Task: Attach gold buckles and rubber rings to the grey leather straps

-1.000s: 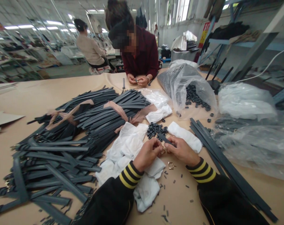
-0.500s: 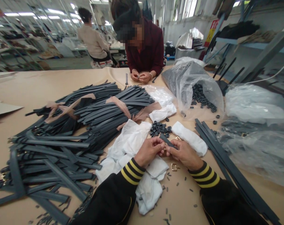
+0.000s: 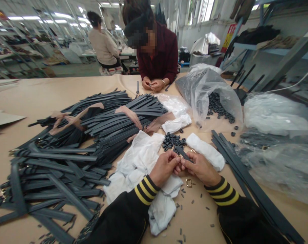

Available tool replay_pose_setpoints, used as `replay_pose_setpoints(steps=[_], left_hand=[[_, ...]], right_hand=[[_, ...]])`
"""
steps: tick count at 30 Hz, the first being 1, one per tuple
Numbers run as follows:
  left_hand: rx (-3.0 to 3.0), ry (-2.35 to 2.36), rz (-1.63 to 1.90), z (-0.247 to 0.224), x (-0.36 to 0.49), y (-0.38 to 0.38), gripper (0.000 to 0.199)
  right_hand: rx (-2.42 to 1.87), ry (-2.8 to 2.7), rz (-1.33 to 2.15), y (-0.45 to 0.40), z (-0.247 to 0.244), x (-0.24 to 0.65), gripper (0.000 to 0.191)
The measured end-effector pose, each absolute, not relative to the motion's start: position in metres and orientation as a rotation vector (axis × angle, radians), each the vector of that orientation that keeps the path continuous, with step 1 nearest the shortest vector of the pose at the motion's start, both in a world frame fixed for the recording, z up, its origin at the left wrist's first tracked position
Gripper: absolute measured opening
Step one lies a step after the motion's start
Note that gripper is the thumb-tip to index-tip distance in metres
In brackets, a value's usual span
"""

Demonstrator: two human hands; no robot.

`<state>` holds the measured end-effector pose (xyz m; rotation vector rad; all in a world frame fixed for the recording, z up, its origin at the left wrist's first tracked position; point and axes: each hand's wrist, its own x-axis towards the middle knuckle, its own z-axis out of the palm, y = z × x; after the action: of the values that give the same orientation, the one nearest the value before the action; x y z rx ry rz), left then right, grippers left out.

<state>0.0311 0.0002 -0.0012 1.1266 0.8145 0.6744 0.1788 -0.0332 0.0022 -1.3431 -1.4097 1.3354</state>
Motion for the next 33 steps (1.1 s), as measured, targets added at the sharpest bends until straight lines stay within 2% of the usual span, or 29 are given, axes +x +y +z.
replay_pose_setpoints(steps=[11, 15, 21, 26, 33], left_hand=[[1.066, 0.872, 0.706, 0.005, 0.025, 0.004, 0.026], [0.986, 0.889, 0.755, 0.004, 0.024, 0.006, 0.026], [0.91, 0.864, 0.807, 0.007, 0.024, 0.005, 0.028], [0.842, 0.767, 0.717, 0.008, 0.023, 0.005, 0.03], [0.641, 0.503, 0.519, 0.011, 0.02, 0.001, 0.025]], right_hand=[[-1.494, -1.501, 1.186, -0.032, 0.007, 0.182, 0.017], [-1.409, -1.56, 1.28, -0.032, 0.002, 0.186, 0.014], [-1.301, -1.455, 1.518, -0.034, 0.014, 0.191, 0.021], [-1.209, -1.414, 1.664, -0.033, 0.015, 0.199, 0.024], [-1.155, -1.51, 1.679, -0.035, 0.017, 0.199, 0.024]])
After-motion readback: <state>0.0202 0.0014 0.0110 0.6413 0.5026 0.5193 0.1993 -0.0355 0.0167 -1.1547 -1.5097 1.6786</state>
